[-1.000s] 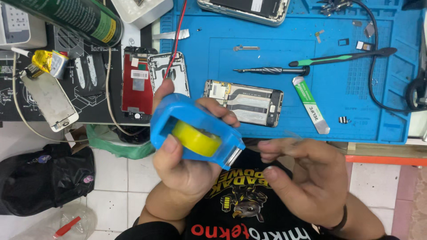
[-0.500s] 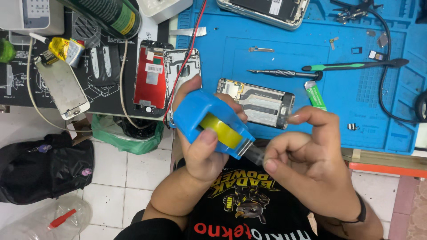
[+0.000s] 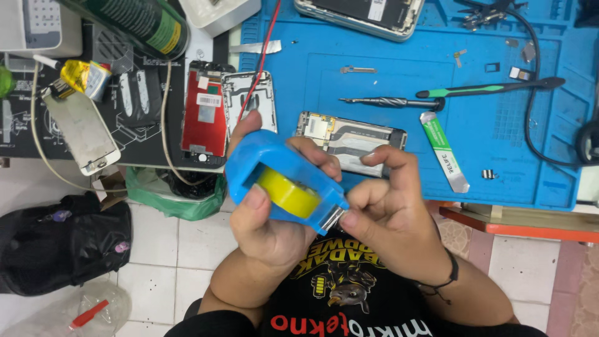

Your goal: The person holds a disassembled smartphone, then unwraps a new battery from plastic packaging and a white accessory pouch. They peel adhesive backing, apply tape from a tape dispenser to the battery, position the battery into the phone body, and use a screwdriver to fasten components on the work mat.

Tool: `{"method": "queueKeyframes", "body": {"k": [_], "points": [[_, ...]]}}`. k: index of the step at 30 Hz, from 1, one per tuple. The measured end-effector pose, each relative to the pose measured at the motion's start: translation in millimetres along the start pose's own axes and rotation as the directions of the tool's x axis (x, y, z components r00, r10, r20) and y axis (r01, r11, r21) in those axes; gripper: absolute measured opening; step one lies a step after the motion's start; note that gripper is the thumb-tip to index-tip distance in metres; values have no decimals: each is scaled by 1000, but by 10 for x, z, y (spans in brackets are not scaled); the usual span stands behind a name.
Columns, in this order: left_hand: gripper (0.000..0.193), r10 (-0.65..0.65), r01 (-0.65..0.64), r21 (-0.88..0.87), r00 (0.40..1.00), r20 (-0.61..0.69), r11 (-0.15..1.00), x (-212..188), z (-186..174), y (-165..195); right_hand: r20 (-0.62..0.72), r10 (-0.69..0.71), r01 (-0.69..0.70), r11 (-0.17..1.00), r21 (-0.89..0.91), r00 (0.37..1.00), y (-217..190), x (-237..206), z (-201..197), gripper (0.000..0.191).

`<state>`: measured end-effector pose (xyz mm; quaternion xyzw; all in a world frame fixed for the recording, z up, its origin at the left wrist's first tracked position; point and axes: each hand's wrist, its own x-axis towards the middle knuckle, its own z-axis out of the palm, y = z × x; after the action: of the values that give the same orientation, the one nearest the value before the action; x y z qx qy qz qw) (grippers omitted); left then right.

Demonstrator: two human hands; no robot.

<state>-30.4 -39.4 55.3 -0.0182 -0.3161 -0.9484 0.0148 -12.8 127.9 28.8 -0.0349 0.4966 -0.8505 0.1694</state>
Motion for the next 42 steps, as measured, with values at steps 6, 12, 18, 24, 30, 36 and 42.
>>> {"method": "queueKeyframes", "body": {"k": [6,12,18,24,30,36,42], "points": [[71,43,-40,46,996,-81,998,-144,205,196,-21,-124,122,989,-88,992,100,-65,128,75],[90,24,-36,131,995,94,991,8,333,-207,62,-623,504,565,-654,780,-307,-289,-56,111],[105,-339,266,289,910,238,919,391,478,-434,-12,-816,352,263,-898,578,-649,-313,-473,107],[88,-515,463,302,849,120,833,506,502,-515,9,-944,23,-2,-1000,330,-924,-127,-1679,94],[82,-430,364,398,899,87,842,278,329,-309,133,-928,-106,-180,-978,348,-1337,716,-2653,89],[79,-399,348,450,917,21,822,194,151,-197,66,-891,-146,-146,-978,449,-1305,791,-2760,103],[64,-300,186,620,950,83,762,231,142,-198,-91,-838,-41,81,-996,538,-1392,390,-2217,94]]}}
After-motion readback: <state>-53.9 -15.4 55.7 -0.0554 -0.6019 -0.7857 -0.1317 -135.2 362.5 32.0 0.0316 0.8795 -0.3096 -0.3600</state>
